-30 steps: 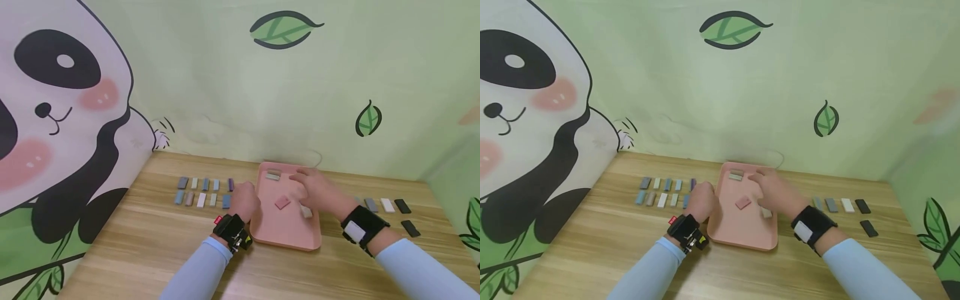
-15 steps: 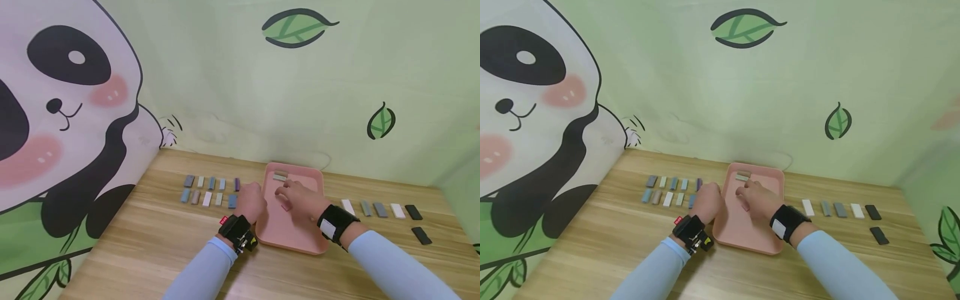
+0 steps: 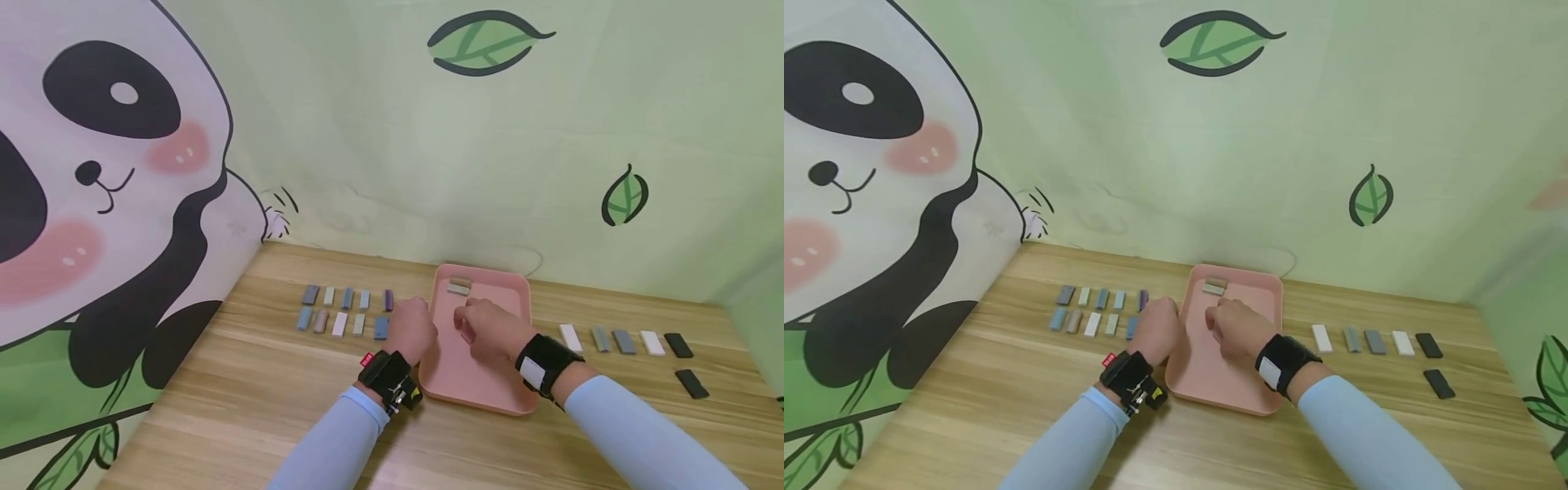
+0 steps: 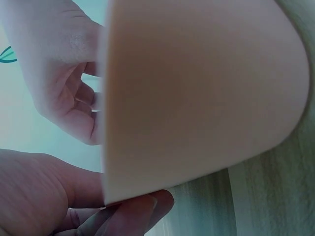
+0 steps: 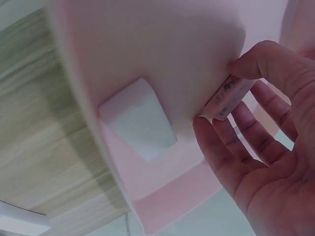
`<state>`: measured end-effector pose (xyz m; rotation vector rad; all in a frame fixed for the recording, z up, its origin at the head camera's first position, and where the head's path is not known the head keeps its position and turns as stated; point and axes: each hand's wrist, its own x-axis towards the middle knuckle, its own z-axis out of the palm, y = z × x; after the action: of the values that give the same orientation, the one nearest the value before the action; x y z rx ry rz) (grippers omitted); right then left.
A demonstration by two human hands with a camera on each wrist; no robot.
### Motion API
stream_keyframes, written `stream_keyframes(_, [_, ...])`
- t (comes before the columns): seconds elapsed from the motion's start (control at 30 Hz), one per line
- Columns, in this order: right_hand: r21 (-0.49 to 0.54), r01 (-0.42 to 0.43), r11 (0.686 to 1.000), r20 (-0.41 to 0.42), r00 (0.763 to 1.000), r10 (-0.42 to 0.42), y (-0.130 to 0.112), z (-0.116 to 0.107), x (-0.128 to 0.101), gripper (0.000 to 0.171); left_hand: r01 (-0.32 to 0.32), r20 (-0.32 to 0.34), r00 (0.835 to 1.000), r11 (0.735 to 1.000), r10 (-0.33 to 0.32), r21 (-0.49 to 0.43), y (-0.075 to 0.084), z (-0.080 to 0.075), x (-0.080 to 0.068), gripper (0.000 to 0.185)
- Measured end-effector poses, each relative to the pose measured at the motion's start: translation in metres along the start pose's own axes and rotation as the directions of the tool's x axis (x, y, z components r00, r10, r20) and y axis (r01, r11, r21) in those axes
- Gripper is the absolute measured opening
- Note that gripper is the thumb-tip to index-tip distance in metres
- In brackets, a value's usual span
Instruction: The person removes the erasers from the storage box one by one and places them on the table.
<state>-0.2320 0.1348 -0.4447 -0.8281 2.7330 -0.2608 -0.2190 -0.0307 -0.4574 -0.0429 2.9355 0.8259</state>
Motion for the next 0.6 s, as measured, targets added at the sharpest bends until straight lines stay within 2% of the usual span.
stream_keyframes(0.2, [0.029, 0.007, 1.0, -0.016, 1.0, -0.006, 0.002, 0.0, -0.002, 0.016, -0.004, -0.007, 1.0, 1.0, 0.004, 0.0, 0.0, 0.0, 0.0, 0.004])
stream_keyframes(0.4, [0.132, -0.039, 0.99, 0.007, 0.999, 0.038, 0.004, -0.004, -0.008, 0.009, 0.0, -0.009, 1.0, 1.0, 0.0, -0.004, -0.001, 0.003, 0.001, 0.004])
stream_keyframes(0.5, [0.141, -0.035, 0.989, -0.025, 0.999, 0.039, 0.007, -0.008, -0.012, 0.007, 0.008, -0.006, 1.0, 1.0, -0.008, -0.012, 0.0, 0.003, 0.001, 0.005])
stream_keyframes(0.6, [0.131, -0.015, 0.991, -0.074, 0.997, 0.025, 0.011, -0.015, -0.017, 0.013, 0.013, -0.002, 1.0, 1.0, -0.013, -0.016, 0.001, 0.002, 0.0, 0.005])
